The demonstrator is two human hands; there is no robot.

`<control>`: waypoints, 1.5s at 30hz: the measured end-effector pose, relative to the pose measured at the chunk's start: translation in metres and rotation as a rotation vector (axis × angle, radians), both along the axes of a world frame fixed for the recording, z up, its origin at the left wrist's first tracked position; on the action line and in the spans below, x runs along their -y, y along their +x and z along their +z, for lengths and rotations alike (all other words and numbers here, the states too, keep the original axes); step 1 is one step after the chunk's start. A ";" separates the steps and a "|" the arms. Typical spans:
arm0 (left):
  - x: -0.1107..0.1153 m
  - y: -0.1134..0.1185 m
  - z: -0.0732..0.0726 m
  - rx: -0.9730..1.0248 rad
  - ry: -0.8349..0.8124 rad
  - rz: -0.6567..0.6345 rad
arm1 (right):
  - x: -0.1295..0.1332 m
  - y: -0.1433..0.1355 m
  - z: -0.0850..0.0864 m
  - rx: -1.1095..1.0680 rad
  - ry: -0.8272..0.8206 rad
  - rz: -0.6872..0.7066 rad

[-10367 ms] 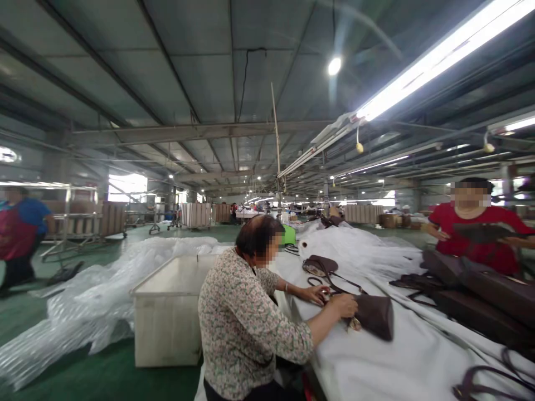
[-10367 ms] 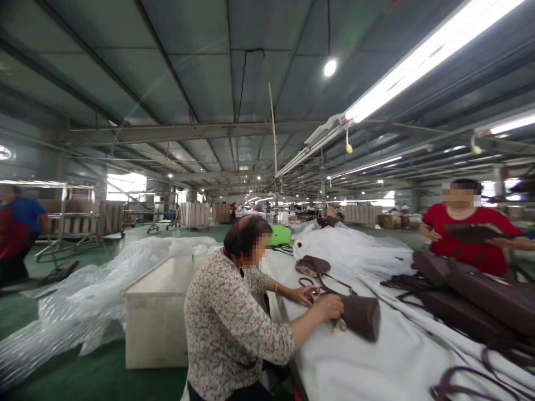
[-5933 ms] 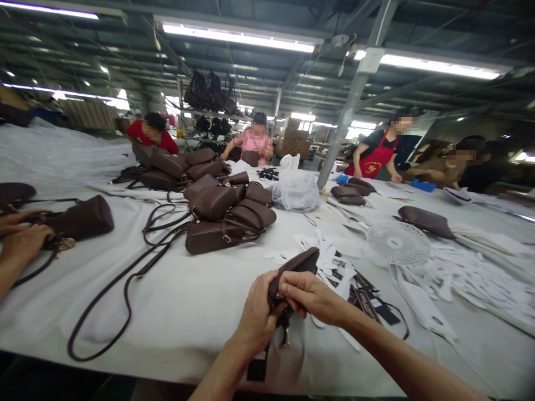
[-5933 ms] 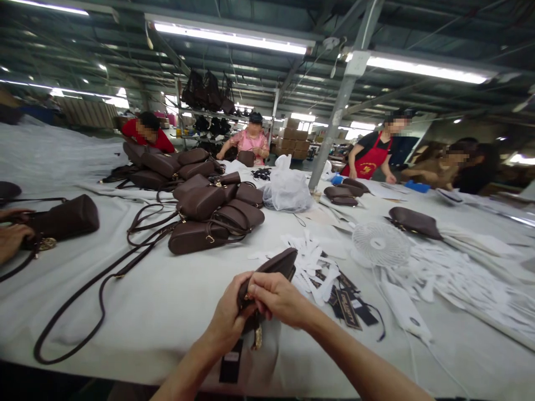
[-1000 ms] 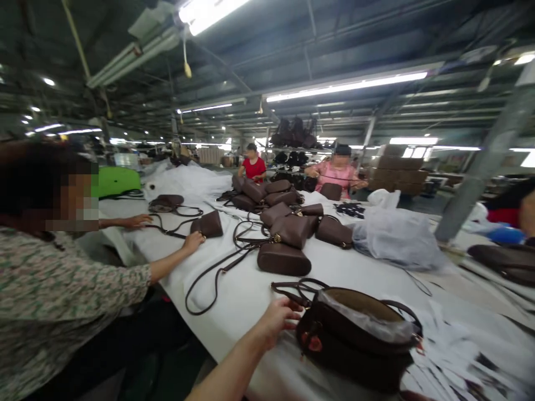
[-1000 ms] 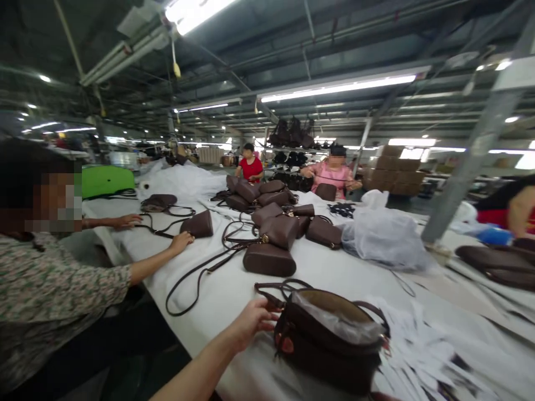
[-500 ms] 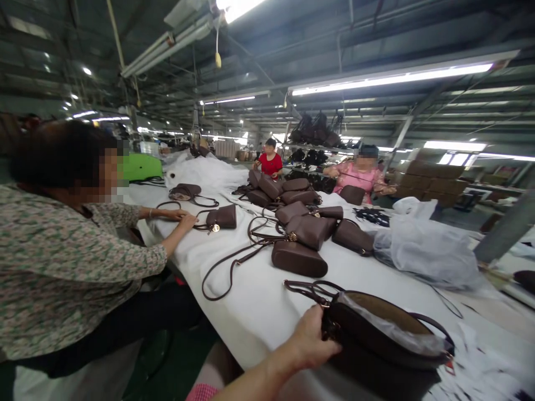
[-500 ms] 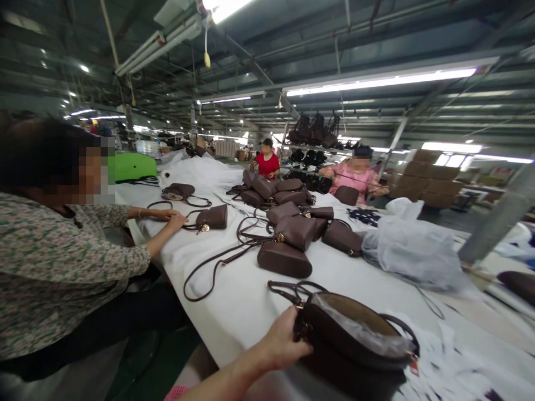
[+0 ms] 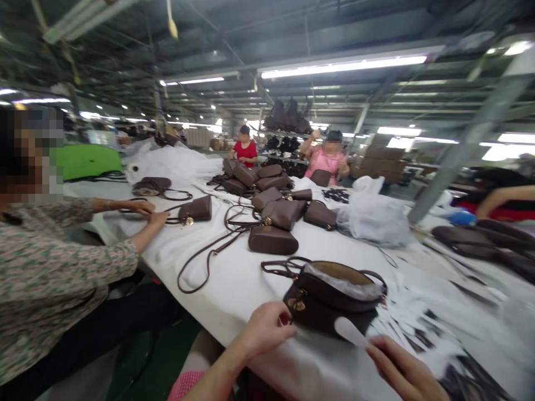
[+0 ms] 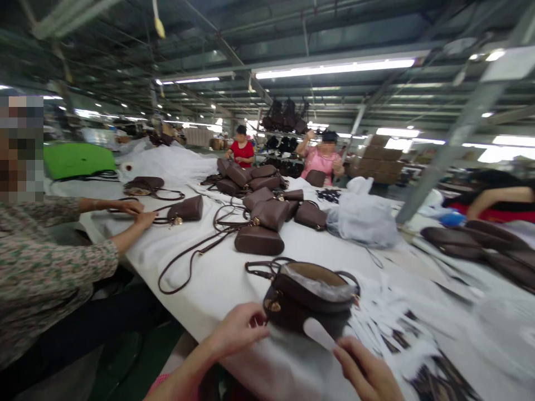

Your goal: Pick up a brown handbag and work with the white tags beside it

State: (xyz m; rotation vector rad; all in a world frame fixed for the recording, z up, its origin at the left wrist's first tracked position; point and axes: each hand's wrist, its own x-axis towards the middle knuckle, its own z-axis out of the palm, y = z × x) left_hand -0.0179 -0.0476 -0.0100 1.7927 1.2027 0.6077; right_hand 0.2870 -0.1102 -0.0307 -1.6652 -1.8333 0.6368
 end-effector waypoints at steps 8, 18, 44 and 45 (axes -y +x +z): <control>0.010 0.021 0.021 0.570 -0.194 -0.139 | -0.006 -0.088 0.041 -0.373 -0.067 0.013; 0.014 0.021 0.013 0.426 0.049 0.075 | -0.006 -0.131 0.025 -0.454 0.113 -0.003; 0.010 0.016 0.004 0.739 -0.159 0.011 | -0.011 -0.144 0.012 -0.557 -0.116 0.044; 0.010 0.016 0.003 0.765 -0.182 -0.012 | -0.011 -0.144 0.012 -0.575 -0.133 0.052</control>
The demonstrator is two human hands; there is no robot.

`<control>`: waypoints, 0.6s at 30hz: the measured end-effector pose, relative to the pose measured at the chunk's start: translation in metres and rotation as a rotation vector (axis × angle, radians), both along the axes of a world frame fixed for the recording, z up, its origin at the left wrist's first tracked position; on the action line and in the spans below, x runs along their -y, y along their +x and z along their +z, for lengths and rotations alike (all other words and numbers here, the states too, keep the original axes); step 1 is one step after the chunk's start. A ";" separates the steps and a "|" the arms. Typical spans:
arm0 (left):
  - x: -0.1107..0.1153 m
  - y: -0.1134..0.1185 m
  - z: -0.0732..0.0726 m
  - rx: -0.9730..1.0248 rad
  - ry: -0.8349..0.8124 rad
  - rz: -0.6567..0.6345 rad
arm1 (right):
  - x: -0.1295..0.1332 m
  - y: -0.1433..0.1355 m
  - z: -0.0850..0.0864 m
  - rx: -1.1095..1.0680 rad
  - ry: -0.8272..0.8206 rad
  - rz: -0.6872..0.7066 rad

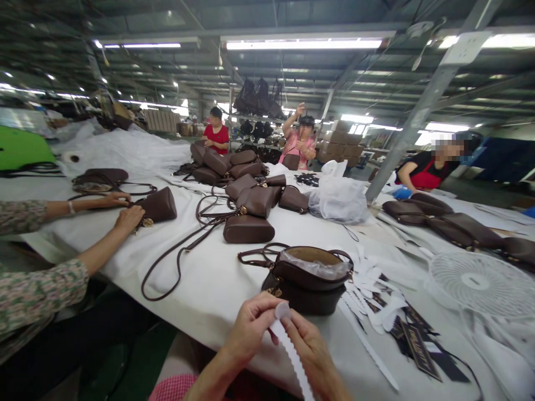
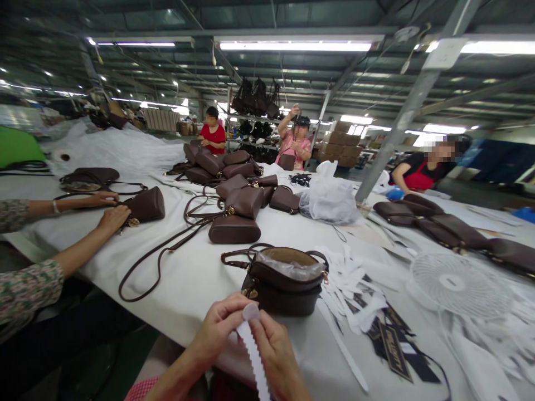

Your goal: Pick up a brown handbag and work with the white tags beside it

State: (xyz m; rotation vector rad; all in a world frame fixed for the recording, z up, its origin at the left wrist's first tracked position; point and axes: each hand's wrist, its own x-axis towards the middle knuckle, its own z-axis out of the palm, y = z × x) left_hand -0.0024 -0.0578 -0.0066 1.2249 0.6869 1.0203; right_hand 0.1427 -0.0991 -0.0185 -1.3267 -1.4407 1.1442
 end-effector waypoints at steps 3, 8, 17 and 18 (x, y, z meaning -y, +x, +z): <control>0.002 0.001 -0.003 -0.006 0.023 -0.007 | -0.001 -0.002 0.000 -0.008 0.015 0.016; 0.005 0.003 -0.003 -0.111 0.191 0.150 | 0.001 -0.006 -0.005 0.173 0.170 -0.108; 0.000 -0.003 -0.003 -0.076 -0.051 0.136 | 0.004 -0.013 -0.016 0.321 0.577 -0.289; 0.000 -0.003 -0.002 -0.073 -0.075 0.133 | 0.004 -0.012 -0.017 0.337 0.649 -0.282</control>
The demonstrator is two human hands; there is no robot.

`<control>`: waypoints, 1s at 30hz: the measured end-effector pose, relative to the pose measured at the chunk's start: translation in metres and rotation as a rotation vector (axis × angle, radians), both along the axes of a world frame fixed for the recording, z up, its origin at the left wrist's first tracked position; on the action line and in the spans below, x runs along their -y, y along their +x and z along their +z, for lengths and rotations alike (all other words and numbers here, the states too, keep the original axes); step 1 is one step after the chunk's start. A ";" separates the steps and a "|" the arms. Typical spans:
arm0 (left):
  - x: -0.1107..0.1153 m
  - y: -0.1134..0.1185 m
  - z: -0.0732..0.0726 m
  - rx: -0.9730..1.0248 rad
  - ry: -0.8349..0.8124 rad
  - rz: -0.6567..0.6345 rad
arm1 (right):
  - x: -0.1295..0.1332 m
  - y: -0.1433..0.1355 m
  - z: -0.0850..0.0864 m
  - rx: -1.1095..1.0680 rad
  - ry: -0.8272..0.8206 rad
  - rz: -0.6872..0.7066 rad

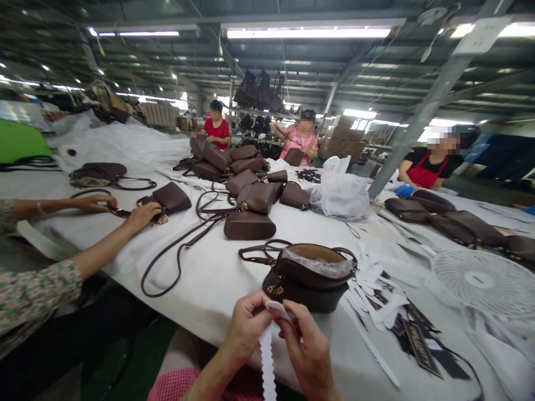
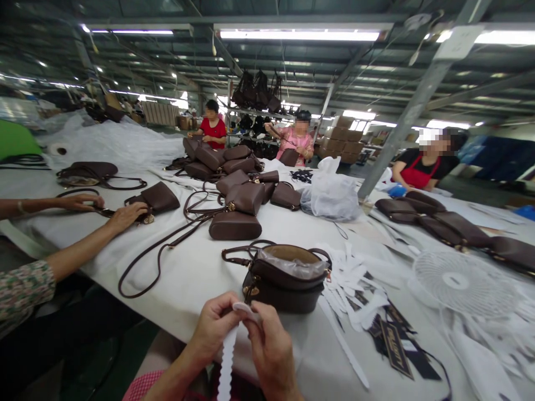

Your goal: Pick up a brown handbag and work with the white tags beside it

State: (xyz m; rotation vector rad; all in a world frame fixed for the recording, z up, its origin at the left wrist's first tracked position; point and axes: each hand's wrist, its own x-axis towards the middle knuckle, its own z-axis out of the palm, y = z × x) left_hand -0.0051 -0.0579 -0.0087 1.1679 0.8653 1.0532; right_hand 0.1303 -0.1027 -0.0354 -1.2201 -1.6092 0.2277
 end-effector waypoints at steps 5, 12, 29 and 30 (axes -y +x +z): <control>-0.001 -0.001 0.001 -0.002 -0.067 -0.016 | -0.004 0.004 -0.001 0.193 0.162 0.019; -0.002 -0.008 -0.003 0.197 -0.249 -0.204 | 0.001 -0.002 0.003 0.073 -0.021 0.182; -0.004 -0.002 -0.007 0.096 -0.304 -0.179 | 0.002 0.000 -0.005 0.096 0.036 0.073; -0.003 -0.001 -0.007 0.057 -0.292 -0.200 | 0.003 0.003 -0.003 0.131 0.053 0.047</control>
